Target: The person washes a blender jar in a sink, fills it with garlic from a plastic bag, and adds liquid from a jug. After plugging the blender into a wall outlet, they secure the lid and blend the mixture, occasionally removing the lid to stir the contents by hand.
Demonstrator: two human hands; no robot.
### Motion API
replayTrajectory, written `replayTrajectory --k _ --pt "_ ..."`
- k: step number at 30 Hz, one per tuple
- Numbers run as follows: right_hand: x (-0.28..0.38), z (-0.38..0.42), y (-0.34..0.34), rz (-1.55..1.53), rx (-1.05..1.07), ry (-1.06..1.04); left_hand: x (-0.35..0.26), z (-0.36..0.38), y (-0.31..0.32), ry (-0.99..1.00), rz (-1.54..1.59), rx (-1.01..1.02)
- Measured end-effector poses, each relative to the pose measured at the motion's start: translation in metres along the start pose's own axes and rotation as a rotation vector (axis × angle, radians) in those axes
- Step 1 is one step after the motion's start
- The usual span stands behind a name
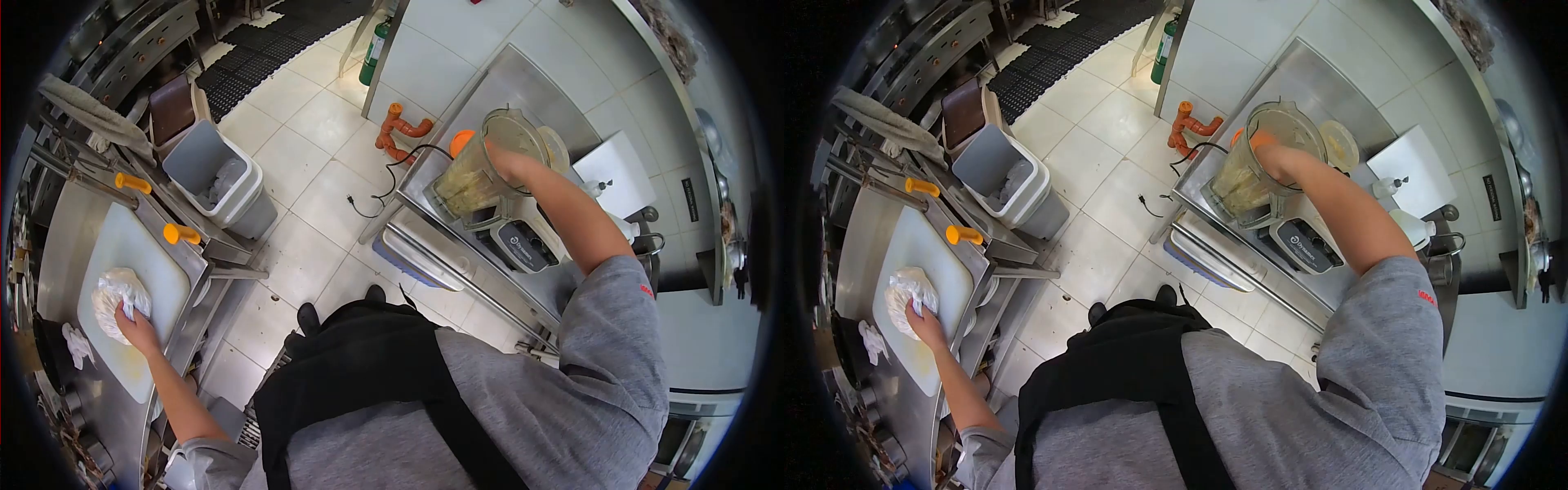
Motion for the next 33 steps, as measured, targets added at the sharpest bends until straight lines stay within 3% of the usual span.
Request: replayTrajectory --k 3,5,11,14,15,17,21,23,27,29,33 --pt "0.011 0.004 0.0 0.089 0.046 -0.104 0.0 0.0 -0.001 0.017 -0.001 -0.015" --pt "0.035 0.026 -0.036 -0.307 -0.045 0.192 -0.002 0.001 -0.002 0.025 -0.003 -0.018" --pt "0.075 0.043 -0.071 -0.348 0.108 0.386 -0.008 0.003 -0.004 0.015 -0.014 -0.024" --pt "0.049 0.036 -0.037 -0.512 0.08 0.29 -0.007 0.002 -0.004 0.024 0.003 -0.022" --pt "0.056 0.035 -0.039 -0.514 0.083 0.286 -0.007 0.001 -0.004 0.023 -0.002 -0.021" --pt "0.07 0.038 -0.06 -0.21 0.053 0.307 -0.008 0.002 -0.004 0.026 0.011 -0.028" --pt "0.034 0.037 -0.035 -0.401 0.087 0.413 -0.007 0.001 -0.004 0.001 0.027 -0.017" --pt "0.034 0.03 -0.018 -0.495 0.295 0.395 -0.012 0.003 -0.007 0.044 0.008 -0.036" --pt "0.059 0.037 -0.052 -0.269 0.351 0.462 -0.017 0.004 -0.008 0.041 -0.002 -0.042" --pt "0.021 0.059 -0.035 -0.557 0.093 0.788 -0.018 0.004 -0.008 0.037 0.001 -0.043" --pt "0.042 0.054 -0.049 -0.334 0.167 0.603 -0.019 0.004 -0.008 0.037 -0.005 -0.052"
Point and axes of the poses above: each hand's wrist, its own z-axis away from the middle knuckle, its own y-axis out of the palm, x = y × z, the point moved 9 cm from there along -z, towards the middle knuckle, and after that the axes turned 12 degrees about -y, right-handed, at the moved point
